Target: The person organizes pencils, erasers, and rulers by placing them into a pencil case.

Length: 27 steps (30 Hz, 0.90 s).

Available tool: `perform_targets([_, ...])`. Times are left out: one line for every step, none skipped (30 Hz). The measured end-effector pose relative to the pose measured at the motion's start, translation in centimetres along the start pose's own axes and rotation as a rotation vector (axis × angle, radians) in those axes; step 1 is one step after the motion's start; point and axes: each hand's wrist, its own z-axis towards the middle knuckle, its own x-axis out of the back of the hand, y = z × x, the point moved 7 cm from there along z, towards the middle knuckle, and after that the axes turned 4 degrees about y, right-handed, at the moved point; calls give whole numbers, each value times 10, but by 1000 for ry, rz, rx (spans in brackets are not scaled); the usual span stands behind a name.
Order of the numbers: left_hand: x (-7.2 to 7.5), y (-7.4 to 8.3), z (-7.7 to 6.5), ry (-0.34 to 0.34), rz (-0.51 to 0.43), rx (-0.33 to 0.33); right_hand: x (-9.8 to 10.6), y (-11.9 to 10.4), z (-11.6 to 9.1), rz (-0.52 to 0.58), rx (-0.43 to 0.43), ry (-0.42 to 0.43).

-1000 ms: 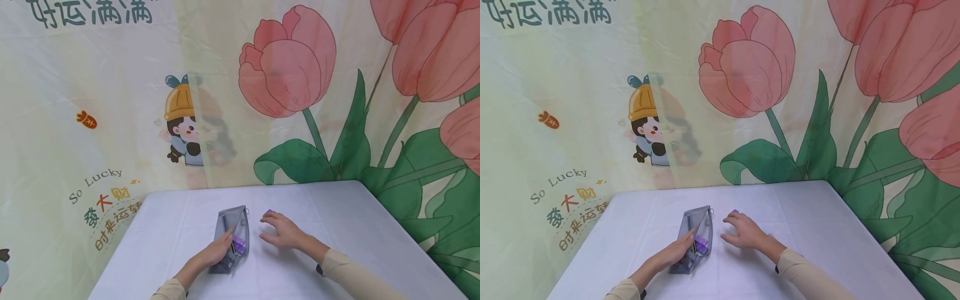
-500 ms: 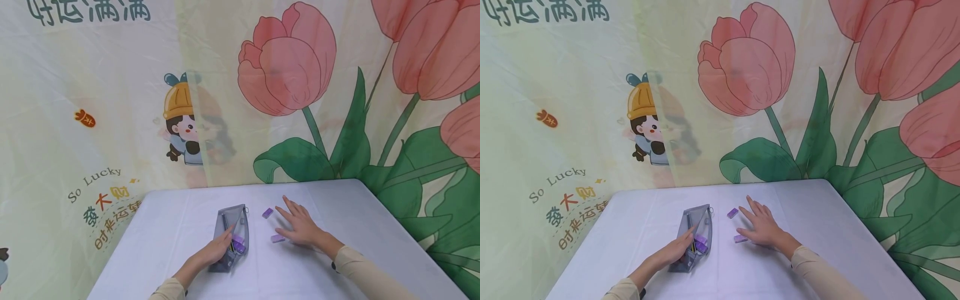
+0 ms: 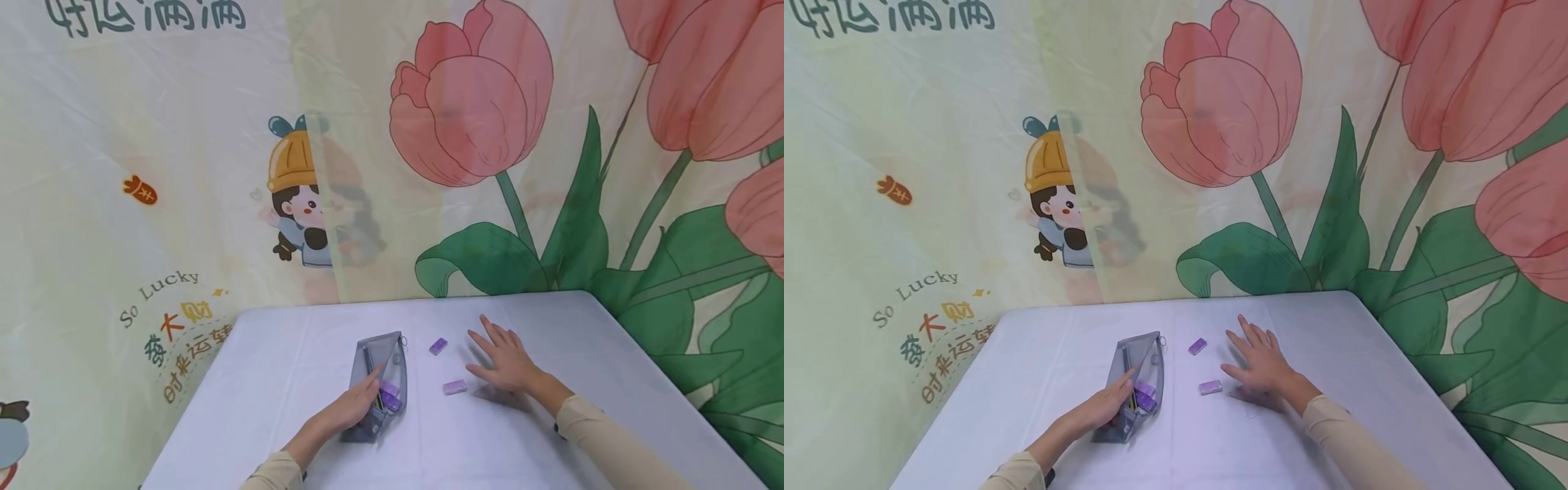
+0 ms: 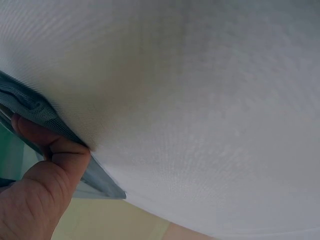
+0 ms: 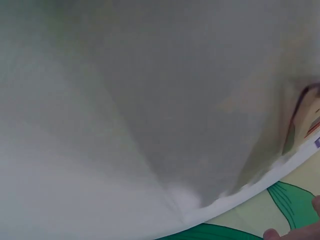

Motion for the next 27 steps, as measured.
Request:
perform_targets([0,-1,0,-1,-5,2,-1,2,1,-5,0,-3])
perform_targets([0,-1,0,-2,-7,3,-2,3,2,-10,5,0])
perform_targets([0,-1,0,-2,-9,3,-3,4,3,-14,10,0])
perform_targets([0,-1,0,-3,-11,3,-4,5,4,-21,15,-2])
perform_targets([0,-1,-1,-3,-12,4,-6,6,5,-25,20,-4])
perform_targets([0,-1,-1,-2,-11,6,-7,7,6,-21,20,-12])
perform_targets([0,0,-1,-2,-10,4,-9,8,8,-20,21,-16])
perform_targets([0,0,-1,-2,-9,1,-11,9,9,-19,23,-19])
perform_targets([1,0,-1,-2,-8,0,-13,10,11,-13,19,-30])
perform_targets([0,1,-1,-3,-6,-2,-14,10,12,-1,16,-37])
perform_targets([1,1,-1,-3,-4,-4,-16,10,14,15,13,-48])
perform_targets([1,1,-1,-2,-5,-7,-17,9,16,34,9,-63])
perform_targets([1,2,0,-2,-4,-10,-19,8,18,46,7,-79])
perform_targets([1,1,0,-1,-3,-9,-21,7,20,64,6,-95])
perform_targets([1,1,0,1,0,-8,-22,5,22,85,4,-113])
perform_targets([1,1,0,2,4,-8,-23,3,25,108,2,-129])
perform_targets([1,1,-1,4,5,-6,-24,1,27,125,-1,-147])
perform_targets([1,0,-1,2,5,-1,-25,-1,29,140,1,-158])
perform_targets([1,0,-1,-1,4,3,-25,-3,32,150,3,-165])
perform_targets([1,0,-1,-2,3,7,-25,-4,34,168,-2,-173])
perform_targets([0,0,-1,-3,4,7,-26,-4,35,180,-8,-179])
perform_targets([0,0,-1,-5,1,8,-26,-5,37,196,-15,-183])
perform_targets([0,1,0,-9,-3,9,-26,-5,39,207,-20,-185])
perform_targets([0,1,0,-10,-3,10,-27,-5,41,215,-21,-183])
perform_targets([1,1,0,-7,-2,7,-27,-5,43,223,-21,-180])
perform_targets([1,2,0,-5,-2,4,-28,-4,45,235,-25,-179])
perform_targets([2,3,1,-4,-2,-1,-29,-4,47,245,-28,-180])
